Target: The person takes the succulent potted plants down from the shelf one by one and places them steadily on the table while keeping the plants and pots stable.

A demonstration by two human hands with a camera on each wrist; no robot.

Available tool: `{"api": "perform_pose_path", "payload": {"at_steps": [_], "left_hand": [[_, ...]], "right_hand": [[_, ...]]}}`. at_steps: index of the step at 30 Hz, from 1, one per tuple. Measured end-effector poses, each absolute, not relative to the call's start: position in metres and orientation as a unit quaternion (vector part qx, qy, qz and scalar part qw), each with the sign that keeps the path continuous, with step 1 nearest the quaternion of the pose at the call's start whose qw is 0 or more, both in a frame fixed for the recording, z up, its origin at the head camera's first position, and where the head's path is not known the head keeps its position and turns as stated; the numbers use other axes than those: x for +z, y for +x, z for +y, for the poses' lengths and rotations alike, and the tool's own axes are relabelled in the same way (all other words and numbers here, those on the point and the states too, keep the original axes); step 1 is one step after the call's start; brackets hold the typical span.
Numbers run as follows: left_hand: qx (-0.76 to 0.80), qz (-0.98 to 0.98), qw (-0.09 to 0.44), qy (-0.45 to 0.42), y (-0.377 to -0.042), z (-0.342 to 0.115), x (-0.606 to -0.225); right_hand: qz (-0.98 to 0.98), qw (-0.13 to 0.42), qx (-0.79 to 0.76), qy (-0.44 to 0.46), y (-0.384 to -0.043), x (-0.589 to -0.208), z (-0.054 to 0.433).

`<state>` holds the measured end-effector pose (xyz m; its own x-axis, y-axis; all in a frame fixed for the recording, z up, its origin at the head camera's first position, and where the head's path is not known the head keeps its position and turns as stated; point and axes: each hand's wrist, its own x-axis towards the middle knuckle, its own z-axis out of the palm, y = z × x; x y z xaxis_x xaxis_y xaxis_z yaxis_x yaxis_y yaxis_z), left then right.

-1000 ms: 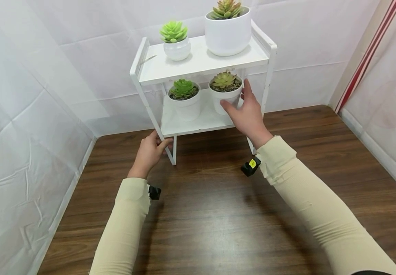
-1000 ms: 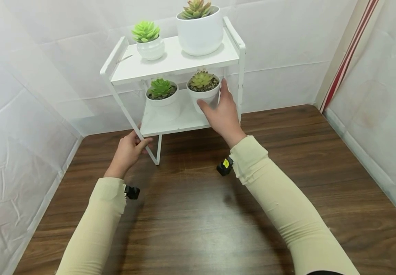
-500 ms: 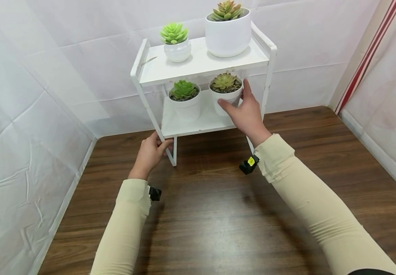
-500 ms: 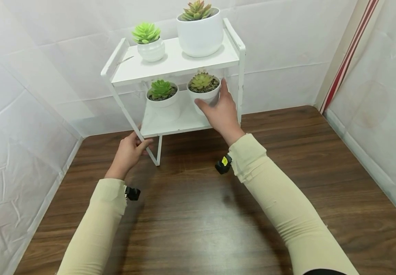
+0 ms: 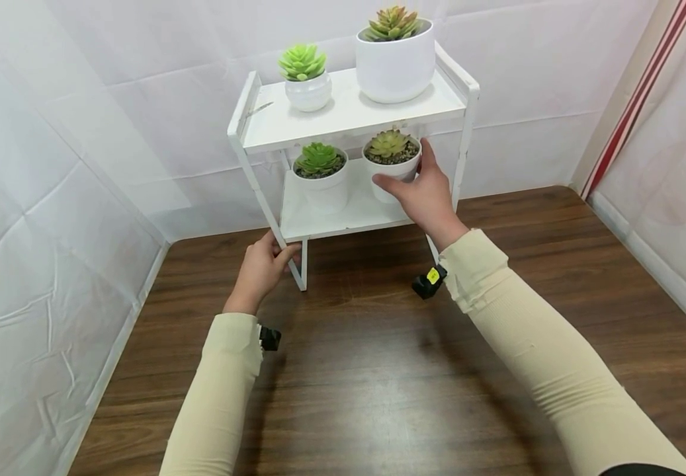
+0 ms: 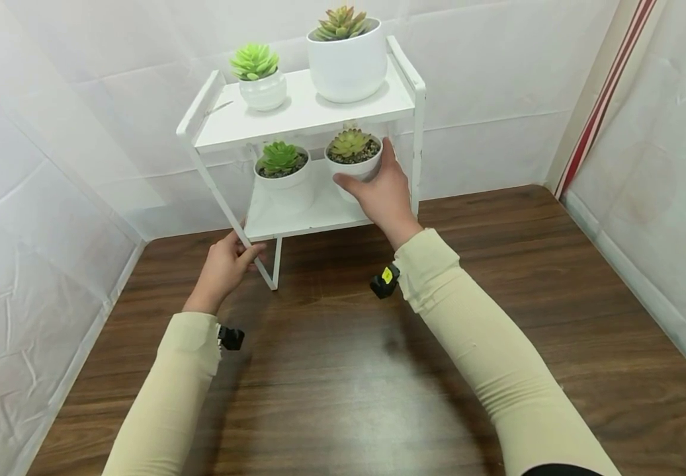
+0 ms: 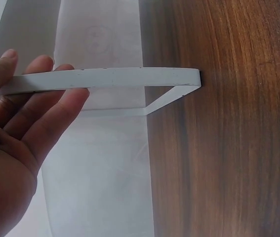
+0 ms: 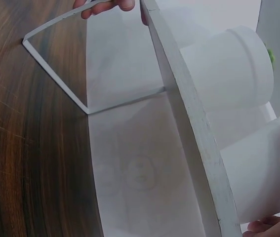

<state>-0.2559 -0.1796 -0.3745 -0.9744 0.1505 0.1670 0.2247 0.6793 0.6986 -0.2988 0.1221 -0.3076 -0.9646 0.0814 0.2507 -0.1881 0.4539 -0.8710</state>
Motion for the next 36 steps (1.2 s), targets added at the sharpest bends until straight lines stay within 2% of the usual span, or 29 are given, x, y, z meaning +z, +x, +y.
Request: {"api": "perform_pose_path", "payload": {"at_steps": [36], "left_hand": [[-0.393, -0.913, 0.047, -0.096, -0.2543, -0.1795, -0.3766]], "right_hand": [[-0.832, 0.128, 0.538, 0.039, -0.2943, -0.3121, 0.126]]}}
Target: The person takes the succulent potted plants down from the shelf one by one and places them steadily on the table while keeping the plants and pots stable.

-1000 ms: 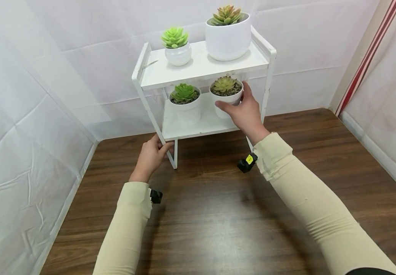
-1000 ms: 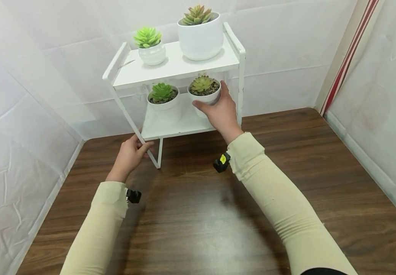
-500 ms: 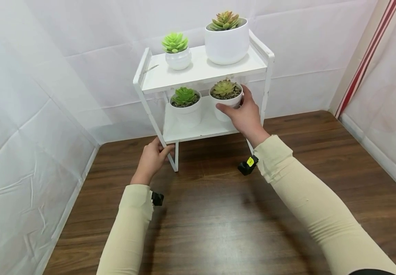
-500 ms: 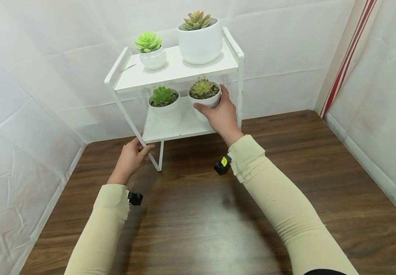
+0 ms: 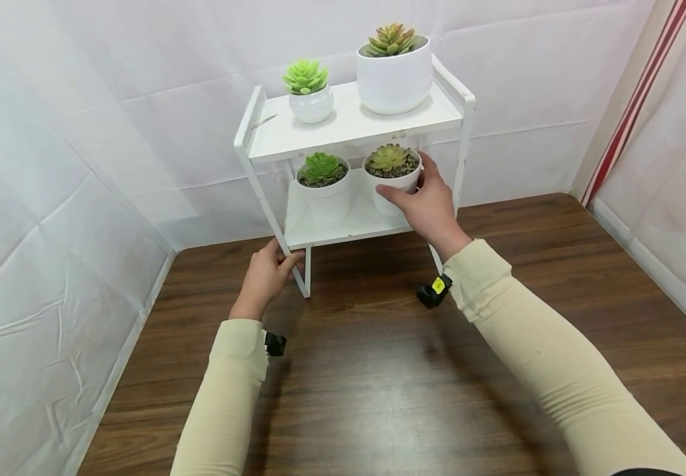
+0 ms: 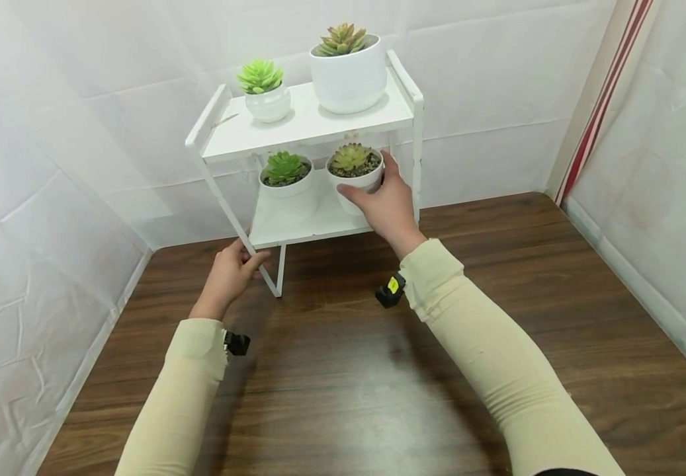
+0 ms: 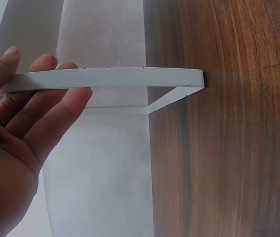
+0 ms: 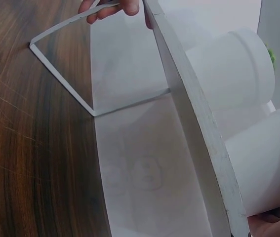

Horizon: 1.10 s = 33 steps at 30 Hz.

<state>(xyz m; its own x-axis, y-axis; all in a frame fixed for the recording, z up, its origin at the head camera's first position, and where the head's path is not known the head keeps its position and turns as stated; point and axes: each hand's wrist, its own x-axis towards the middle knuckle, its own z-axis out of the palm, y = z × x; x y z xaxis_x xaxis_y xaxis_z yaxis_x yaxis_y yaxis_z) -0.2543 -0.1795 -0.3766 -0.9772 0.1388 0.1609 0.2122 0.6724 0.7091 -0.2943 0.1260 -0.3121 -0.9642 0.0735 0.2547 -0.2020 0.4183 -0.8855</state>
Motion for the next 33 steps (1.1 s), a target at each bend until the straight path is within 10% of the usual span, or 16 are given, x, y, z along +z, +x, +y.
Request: {"api": "perform_pose_path", "payload": {"at_steps": [33], "left_hand": [[-0.391, -0.913, 0.048, -0.103, -0.251, -0.179, -0.376]], "right_hand": [[-0.813, 0.126, 0.563, 0.082, -0.268, -0.317, 0.131]]}}
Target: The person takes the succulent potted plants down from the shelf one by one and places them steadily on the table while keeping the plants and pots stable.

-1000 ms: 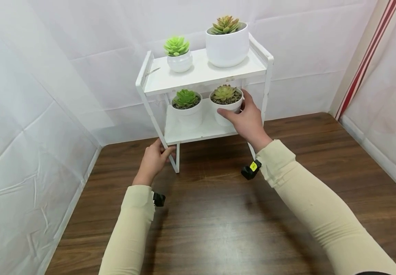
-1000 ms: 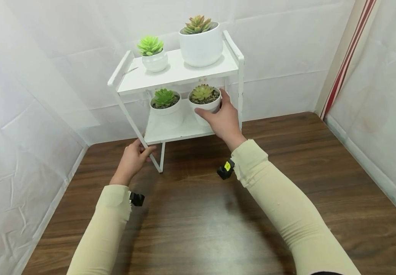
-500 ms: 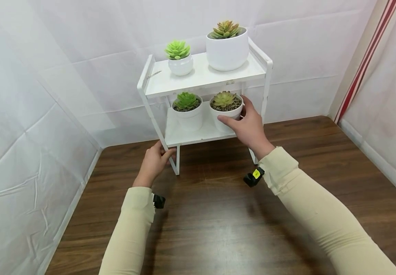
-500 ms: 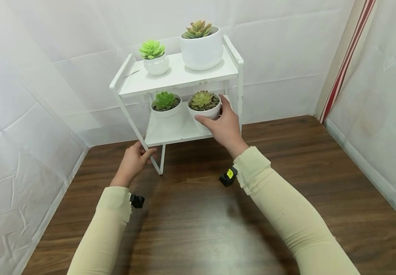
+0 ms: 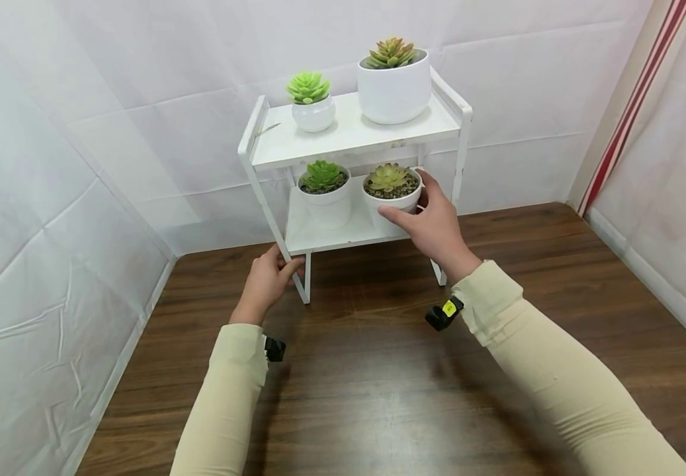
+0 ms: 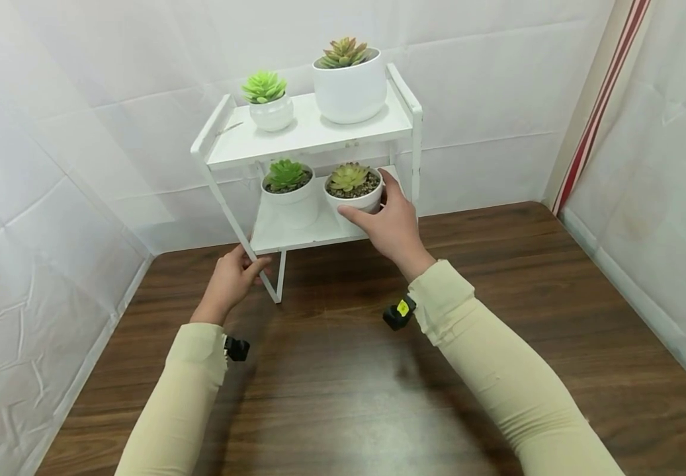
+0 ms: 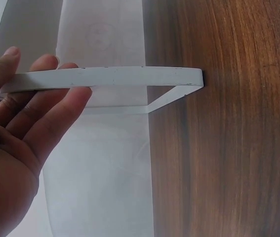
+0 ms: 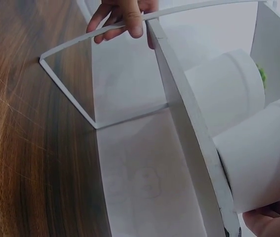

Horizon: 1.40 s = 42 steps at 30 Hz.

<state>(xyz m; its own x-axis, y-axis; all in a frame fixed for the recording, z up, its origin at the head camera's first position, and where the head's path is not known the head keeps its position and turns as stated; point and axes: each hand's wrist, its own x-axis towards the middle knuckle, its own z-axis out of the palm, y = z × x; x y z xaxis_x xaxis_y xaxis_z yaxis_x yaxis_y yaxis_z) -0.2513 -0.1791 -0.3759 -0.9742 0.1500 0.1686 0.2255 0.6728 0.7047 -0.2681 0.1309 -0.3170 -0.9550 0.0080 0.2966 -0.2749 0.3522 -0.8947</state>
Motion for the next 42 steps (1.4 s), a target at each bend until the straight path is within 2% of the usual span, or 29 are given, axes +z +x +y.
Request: {"api": "perform_pose_path", "payload": {"at_steps": [31, 42], "left_hand": [[-0.38, -0.917, 0.055, -0.112, -0.252, -0.179, -0.379], [-0.383, -0.916, 0.055, -0.107, -0.254, -0.18, -0.379]], "right_hand": [[-0.805, 0.074, 0.581, 0.095, -0.271, -0.312, 0.132], [-0.806, 0.085, 0.577, 0.099, -0.274, -0.313, 0.131]]}}
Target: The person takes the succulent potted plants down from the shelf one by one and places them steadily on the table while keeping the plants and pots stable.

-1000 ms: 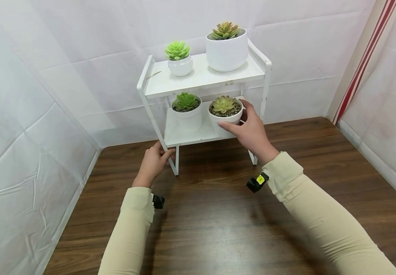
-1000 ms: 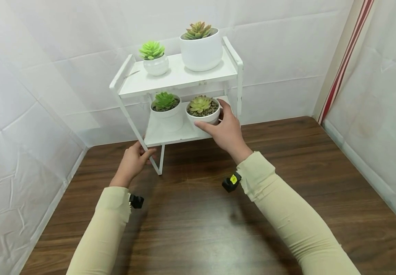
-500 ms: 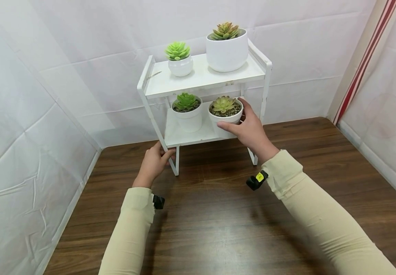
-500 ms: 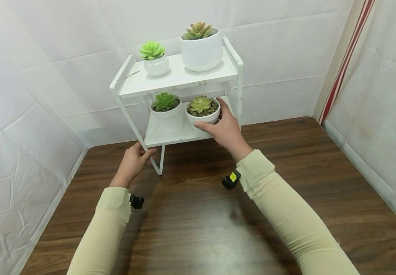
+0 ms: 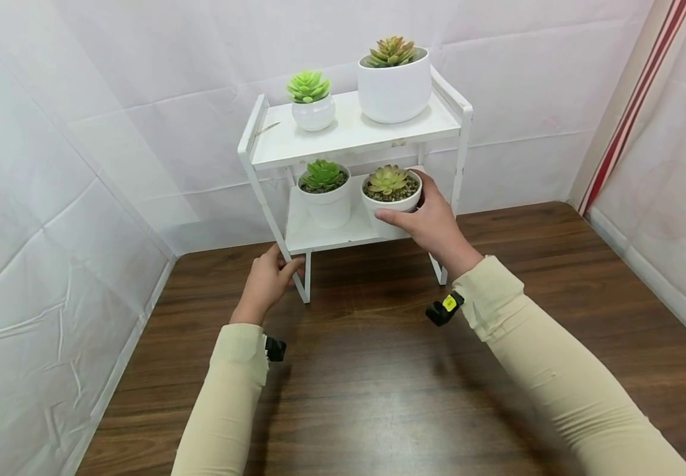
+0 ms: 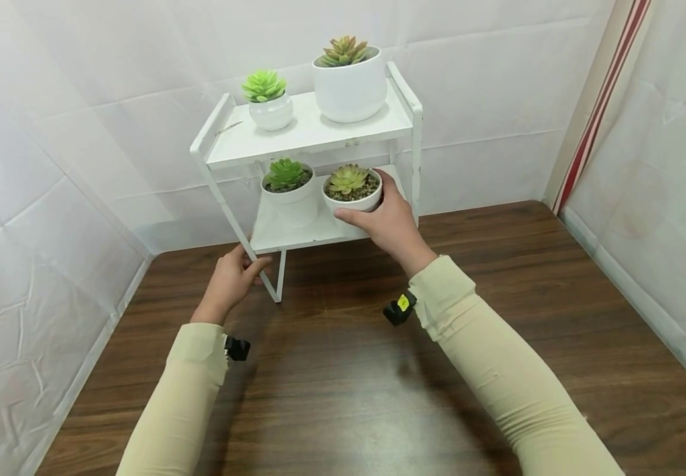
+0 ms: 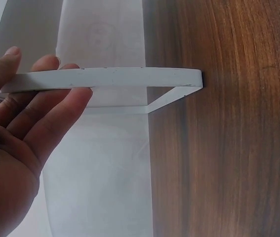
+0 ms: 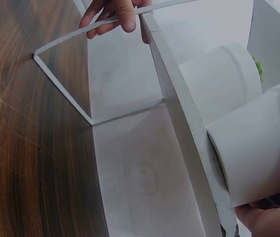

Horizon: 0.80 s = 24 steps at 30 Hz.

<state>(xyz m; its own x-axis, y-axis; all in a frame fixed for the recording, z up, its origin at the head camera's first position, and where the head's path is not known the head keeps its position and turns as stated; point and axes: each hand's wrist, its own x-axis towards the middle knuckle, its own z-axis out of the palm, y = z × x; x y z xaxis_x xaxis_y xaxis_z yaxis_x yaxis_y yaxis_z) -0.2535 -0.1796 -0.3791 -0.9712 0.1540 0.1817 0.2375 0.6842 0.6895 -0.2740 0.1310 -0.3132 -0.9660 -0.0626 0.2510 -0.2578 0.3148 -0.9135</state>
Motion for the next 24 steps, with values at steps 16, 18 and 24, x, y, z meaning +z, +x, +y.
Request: {"api": "perform_pose_path", "payload": {"at_steps": [16, 18, 24], "left_hand": [[-0.385, -0.915, 0.055, -0.107, -0.254, -0.18, -0.38], [-0.387, -0.914, 0.055, -0.107, -0.254, -0.18, -0.38], [-0.392, -0.913, 0.053, -0.105, -0.254, -0.179, -0.38]], "right_hand": [[-0.806, 0.087, 0.578, 0.095, -0.265, -0.315, 0.137], [-0.806, 0.085, 0.577, 0.098, -0.263, -0.315, 0.139], [-0.81, 0.085, 0.571, 0.104, -0.258, -0.314, 0.143]]}}
